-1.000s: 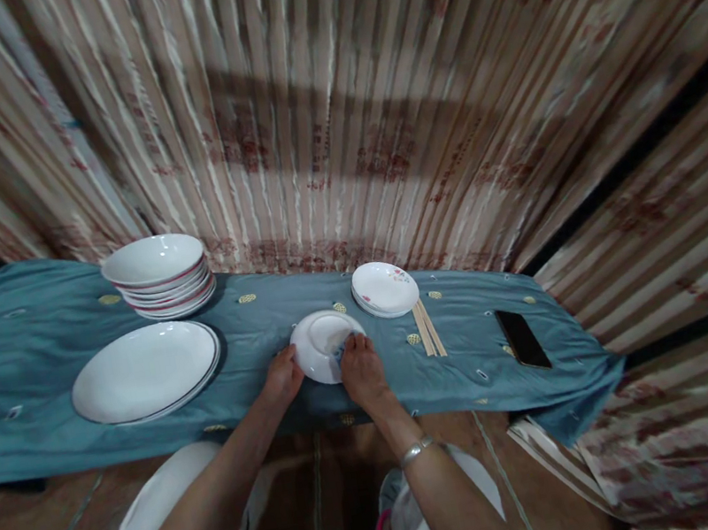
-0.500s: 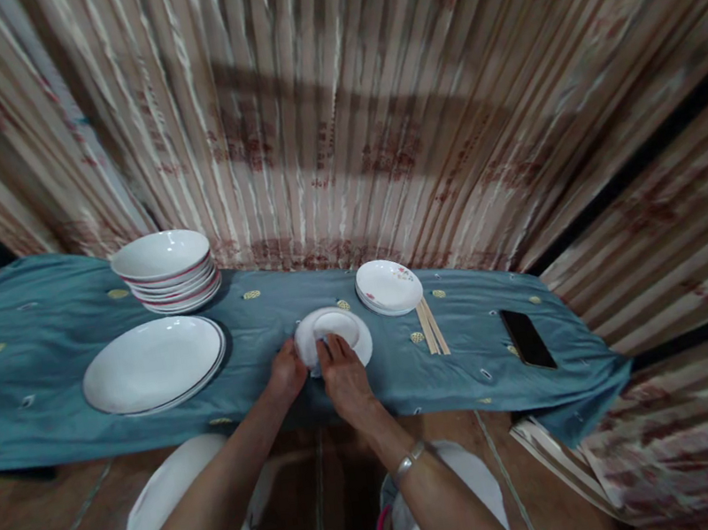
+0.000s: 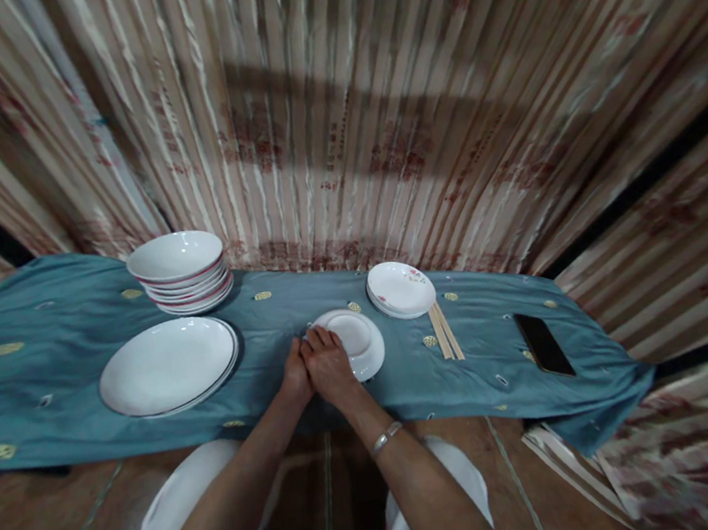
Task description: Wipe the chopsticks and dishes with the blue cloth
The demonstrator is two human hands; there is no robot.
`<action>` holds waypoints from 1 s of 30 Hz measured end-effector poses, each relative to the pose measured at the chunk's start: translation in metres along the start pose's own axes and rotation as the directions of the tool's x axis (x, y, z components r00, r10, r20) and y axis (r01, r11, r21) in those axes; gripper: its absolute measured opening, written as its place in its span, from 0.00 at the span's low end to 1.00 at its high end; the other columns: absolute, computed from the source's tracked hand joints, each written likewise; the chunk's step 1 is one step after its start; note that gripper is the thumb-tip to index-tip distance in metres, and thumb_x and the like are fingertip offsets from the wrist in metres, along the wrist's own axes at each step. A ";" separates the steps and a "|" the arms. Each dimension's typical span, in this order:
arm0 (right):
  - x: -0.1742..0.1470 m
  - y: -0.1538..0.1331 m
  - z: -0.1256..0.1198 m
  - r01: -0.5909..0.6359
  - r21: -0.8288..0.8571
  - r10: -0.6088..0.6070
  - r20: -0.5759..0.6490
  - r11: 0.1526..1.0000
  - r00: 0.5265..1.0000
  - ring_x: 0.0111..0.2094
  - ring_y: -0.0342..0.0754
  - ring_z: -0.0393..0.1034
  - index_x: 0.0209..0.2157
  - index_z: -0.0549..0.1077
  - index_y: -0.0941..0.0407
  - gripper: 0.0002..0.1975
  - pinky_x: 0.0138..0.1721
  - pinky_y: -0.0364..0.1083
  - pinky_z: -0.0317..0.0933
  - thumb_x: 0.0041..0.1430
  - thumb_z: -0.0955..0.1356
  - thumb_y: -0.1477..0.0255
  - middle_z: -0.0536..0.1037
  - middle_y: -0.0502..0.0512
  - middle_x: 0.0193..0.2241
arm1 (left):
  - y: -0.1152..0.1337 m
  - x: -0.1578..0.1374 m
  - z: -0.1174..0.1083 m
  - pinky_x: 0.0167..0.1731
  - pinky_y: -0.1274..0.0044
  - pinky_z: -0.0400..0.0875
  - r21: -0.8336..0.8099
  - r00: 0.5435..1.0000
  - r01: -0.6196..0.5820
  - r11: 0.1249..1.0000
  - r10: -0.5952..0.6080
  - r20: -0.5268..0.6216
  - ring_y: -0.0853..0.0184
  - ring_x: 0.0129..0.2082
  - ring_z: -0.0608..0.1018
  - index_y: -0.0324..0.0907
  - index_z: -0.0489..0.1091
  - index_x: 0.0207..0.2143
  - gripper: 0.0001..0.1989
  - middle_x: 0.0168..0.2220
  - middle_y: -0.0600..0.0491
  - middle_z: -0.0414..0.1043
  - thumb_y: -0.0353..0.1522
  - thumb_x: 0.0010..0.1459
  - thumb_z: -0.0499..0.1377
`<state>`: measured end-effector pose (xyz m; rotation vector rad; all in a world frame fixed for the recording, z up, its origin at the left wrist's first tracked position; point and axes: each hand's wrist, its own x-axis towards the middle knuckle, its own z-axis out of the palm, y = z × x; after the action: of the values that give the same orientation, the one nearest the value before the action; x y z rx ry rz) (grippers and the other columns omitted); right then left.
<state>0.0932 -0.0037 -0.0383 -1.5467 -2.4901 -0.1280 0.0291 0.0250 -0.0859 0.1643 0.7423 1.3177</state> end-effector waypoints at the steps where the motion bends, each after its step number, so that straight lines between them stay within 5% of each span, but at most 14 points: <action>1: 0.004 0.001 0.000 -0.002 -0.006 0.002 0.010 1.000 1.000 0.60 0.54 0.57 0.49 0.72 0.61 0.15 0.59 0.54 0.53 0.65 0.59 0.77 0.69 0.64 0.56 | 0.001 -0.001 0.002 0.47 0.73 0.70 -0.012 1.000 0.012 1.000 -0.012 -0.001 0.63 0.43 0.77 0.40 0.70 0.27 0.15 0.30 0.49 0.74 0.42 0.57 0.55; 10: 0.040 0.010 -0.002 -0.075 -0.017 0.077 0.082 0.997 0.994 0.52 0.53 0.64 0.42 0.74 0.60 0.12 0.56 0.51 0.53 0.64 0.61 0.73 0.75 0.61 0.46 | 0.008 -0.005 0.008 0.48 0.72 0.70 -0.071 0.999 0.036 0.997 -0.037 -0.016 0.62 0.49 0.76 0.39 0.72 0.31 0.18 0.37 0.45 0.77 0.41 0.61 0.50; 21: 0.053 0.037 0.005 -0.244 -0.023 0.244 0.024 0.970 0.969 0.48 0.52 0.70 0.42 0.73 0.60 0.12 0.51 0.50 0.56 0.63 0.60 0.74 0.78 0.61 0.44 | 0.005 -0.003 0.009 0.53 0.70 0.67 -0.047 1.000 0.025 0.999 -0.025 -0.004 0.57 0.55 0.72 0.38 0.74 0.34 0.19 0.42 0.41 0.77 0.43 0.61 0.51; 30: 0.041 0.068 0.012 -0.349 -0.115 0.349 -0.021 0.930 0.937 0.44 0.53 0.72 0.43 0.71 0.62 0.14 0.44 0.49 0.63 0.66 0.56 0.75 0.77 0.67 0.41 | -0.001 0.006 0.002 0.51 0.71 0.68 0.046 0.991 -0.043 0.998 0.048 -0.127 0.60 0.46 0.77 0.39 0.71 0.25 0.09 0.29 0.47 0.76 0.25 0.56 0.54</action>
<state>0.1354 0.0646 -0.0435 -2.0089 -2.1949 -0.2203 0.0313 0.0308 -0.0865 0.1330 0.8808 1.3652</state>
